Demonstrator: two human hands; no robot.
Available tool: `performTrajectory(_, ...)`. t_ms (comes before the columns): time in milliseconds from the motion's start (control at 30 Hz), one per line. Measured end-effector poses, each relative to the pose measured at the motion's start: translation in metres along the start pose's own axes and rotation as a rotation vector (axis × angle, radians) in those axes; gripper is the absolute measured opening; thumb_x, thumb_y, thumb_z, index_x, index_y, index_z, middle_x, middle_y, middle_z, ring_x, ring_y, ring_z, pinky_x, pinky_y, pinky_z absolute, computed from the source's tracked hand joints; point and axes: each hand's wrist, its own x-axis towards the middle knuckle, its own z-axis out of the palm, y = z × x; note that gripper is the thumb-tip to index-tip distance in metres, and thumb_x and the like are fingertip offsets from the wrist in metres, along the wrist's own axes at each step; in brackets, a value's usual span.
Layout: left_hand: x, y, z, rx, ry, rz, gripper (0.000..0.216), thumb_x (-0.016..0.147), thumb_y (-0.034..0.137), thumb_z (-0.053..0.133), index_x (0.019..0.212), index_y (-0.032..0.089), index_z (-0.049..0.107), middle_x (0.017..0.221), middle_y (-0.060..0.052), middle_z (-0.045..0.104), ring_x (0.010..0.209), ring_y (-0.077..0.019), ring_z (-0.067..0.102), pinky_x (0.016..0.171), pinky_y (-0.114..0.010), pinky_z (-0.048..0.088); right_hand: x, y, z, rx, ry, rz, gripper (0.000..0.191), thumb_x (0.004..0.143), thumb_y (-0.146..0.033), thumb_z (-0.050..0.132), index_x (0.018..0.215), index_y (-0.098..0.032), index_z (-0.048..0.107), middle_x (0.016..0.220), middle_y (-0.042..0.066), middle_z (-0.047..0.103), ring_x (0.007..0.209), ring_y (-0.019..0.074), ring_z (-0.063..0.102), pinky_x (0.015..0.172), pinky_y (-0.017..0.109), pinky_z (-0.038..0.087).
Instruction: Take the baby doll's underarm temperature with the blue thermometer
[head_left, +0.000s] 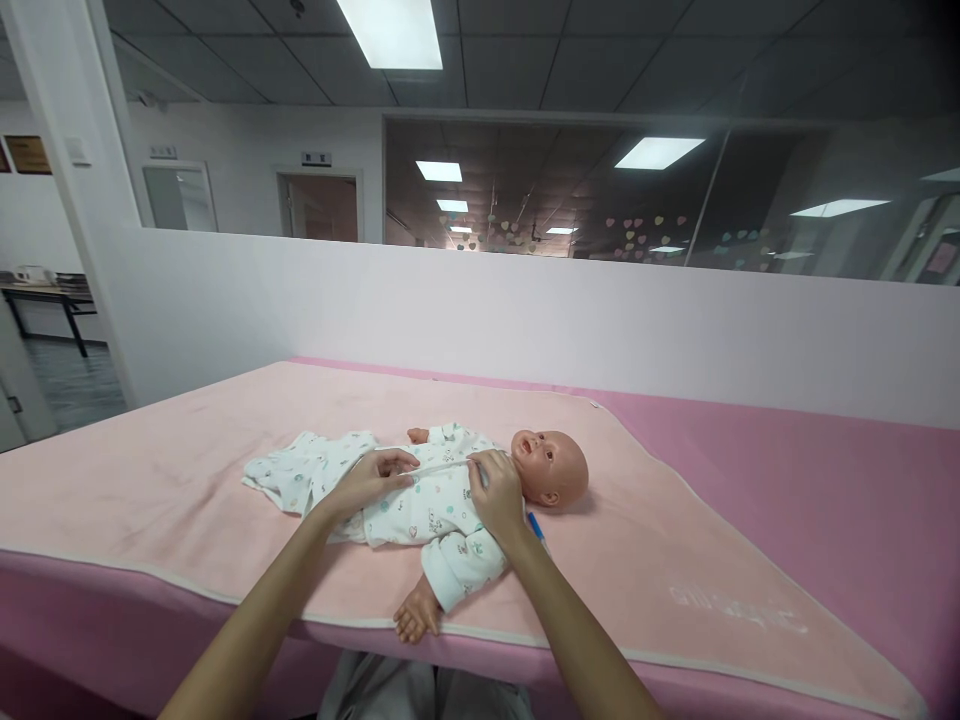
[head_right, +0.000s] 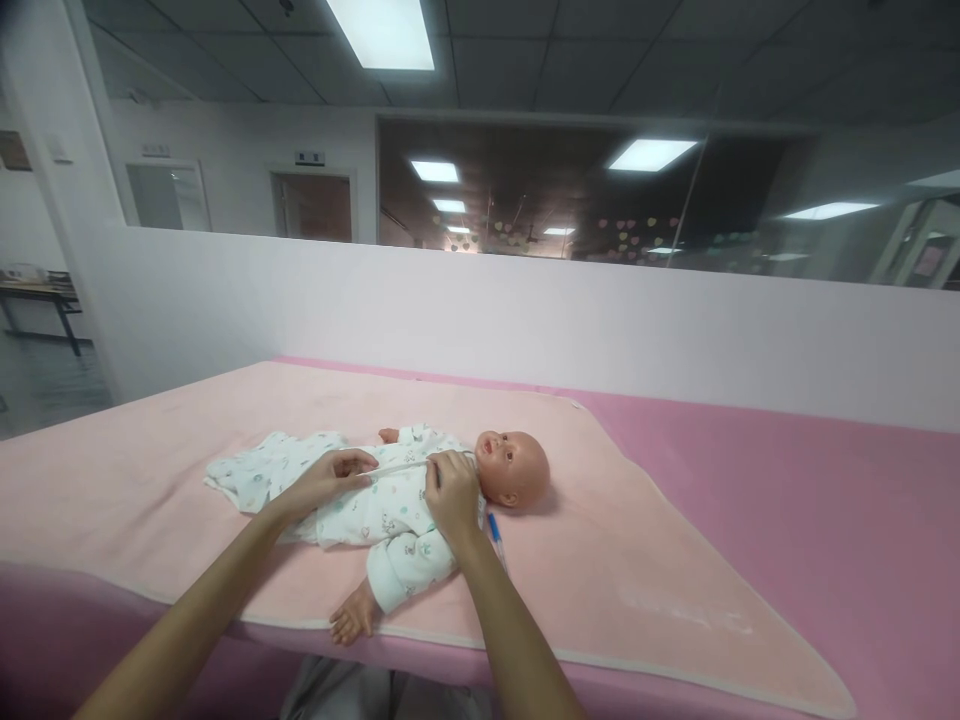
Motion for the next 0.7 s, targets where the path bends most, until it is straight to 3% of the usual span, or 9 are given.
performTrajectory(167, -0.002, 0.001, 0.005, 0.079, 0.071, 0.011, 0.027, 0.070, 0.038, 0.055, 0.084, 0.016, 0.063, 0.070, -0.001, 0.057, 0.062, -0.0124, 0.049, 0.055, -0.023, 0.036, 0.000, -0.001, -0.001, -0.011, -0.003, 0.002, 0.018, 0.081, -0.016, 0.041, 0.077, -0.018, 0.058, 0.075, 0.003, 0.060, 0.076, 0.0164, 0.052, 0.071, 0.028, 0.036)
performTrajectory(333, -0.005, 0.005, 0.011, 0.239, 0.181, 0.130, 0.018, 0.071, 0.029, 0.051, 0.074, 0.019, 0.065, 0.077, -0.003, 0.061, 0.069, -0.0149, 0.053, 0.064, -0.026, 0.039, 0.000, -0.001, 0.000, -0.004, 0.013, -0.011, 0.018, 0.081, -0.016, 0.040, 0.077, -0.018, 0.058, 0.074, 0.004, 0.060, 0.076, 0.0167, 0.052, 0.071, 0.029, 0.037)
performTrajectory(567, -0.003, 0.007, 0.010, 0.198, 0.059, 0.115, 0.017, 0.066, 0.025, 0.056, 0.079, 0.021, 0.066, 0.088, -0.002, 0.064, 0.082, -0.0178, 0.056, 0.074, -0.026, 0.042, 0.000, 0.000, 0.000, 0.000, 0.004, 0.002, 0.018, 0.080, -0.016, 0.041, 0.077, -0.018, 0.058, 0.074, 0.004, 0.060, 0.076, 0.0168, 0.052, 0.071, 0.029, 0.037)
performTrajectory(700, -0.006, 0.007, 0.012, 0.218, 0.137, 0.118, 0.019, 0.070, 0.030, 0.054, 0.081, 0.022, 0.068, 0.087, -0.002, 0.065, 0.082, -0.0183, 0.057, 0.073, -0.026, 0.042, 0.000, -0.001, -0.001, -0.008, 0.015, -0.006, 0.018, 0.080, -0.015, 0.041, 0.077, -0.018, 0.058, 0.074, 0.004, 0.060, 0.075, 0.0162, 0.052, 0.071, 0.028, 0.037)
